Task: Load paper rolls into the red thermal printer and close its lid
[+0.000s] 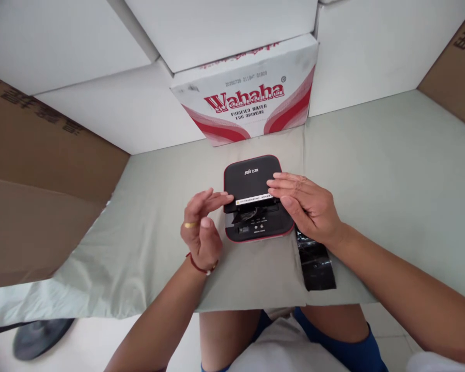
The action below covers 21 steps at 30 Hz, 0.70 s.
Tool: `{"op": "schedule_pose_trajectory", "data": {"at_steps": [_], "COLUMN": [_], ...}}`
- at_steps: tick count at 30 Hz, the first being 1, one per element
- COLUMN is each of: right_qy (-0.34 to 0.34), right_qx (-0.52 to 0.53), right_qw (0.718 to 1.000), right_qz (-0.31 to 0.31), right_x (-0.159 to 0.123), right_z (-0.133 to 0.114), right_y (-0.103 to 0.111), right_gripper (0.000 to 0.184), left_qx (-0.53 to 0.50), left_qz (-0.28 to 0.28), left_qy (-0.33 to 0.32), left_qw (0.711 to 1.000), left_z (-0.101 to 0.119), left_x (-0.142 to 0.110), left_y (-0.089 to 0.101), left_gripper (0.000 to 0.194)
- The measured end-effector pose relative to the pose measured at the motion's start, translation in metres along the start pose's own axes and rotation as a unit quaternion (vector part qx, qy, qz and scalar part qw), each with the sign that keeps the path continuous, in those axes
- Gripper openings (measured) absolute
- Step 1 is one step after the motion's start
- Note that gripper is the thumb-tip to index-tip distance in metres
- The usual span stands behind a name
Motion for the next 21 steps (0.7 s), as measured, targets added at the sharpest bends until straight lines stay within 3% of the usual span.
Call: {"op": "schedule_pose_trajectory", "data": {"at_steps": [3, 7, 12, 15, 17, 21], "right_qy": [0.009, -0.006, -0.028, 0.011, 0.051, 0.11], "right_qx": [-0.002, -0.03, -0.066, -0.06, -0.065, -0.095], "right_qw": [1.0, 0.999, 0.997, 0.997, 0.995, 0.989], "right_qz": [-0.008, -0.018, -0.031, -0.052, -0.049, -0.031], "right_x": [0.0, 0.0, -0.004, -0.012, -0.017, -0.025], "right_z": [0.0, 0.0, -0.008, -0.024, -0.034, -0.045], "right_y": [-0.001, -0.001, -0.006, -0.015, -0.018, -0.017], "right_gripper": [0.037, 0.033, 0.028, 0.041, 0.035, 0.022], "left_qx": [0.016, 0.029, -0.065, -0.164, -0.226, -0.361], "left_qz": [0.001, -0.006, -0.021, 0.011, 0.03, -0.013], "left_qy": [0.029, 0.01, 0.053, 0.123, 0.165, 0.276], "left_qw": [0.999, 0.999, 0.996, 0.979, 0.959, 0.891], "left_z": [-0.009, -0.006, -0.022, -0.038, -0.046, -0.058], "left_x": [0.003, 0.007, -0.001, -0.008, -0.011, -0.015], "left_y": [0.0, -0.001, -0.005, -0.008, -0.014, -0.036], "left_gripper": [0.039, 0.03, 0.024, 0.041, 0.061, 0.094]}}
Point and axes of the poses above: each hand's wrist, its own x-axis towards the middle knuckle, its own y-axis out of the back of the hand, z = x × y, the point moved 8 cm from there along x, towards the middle knuckle, and after that the axes turned 6 degrees about -y, right-handed, at the moved point
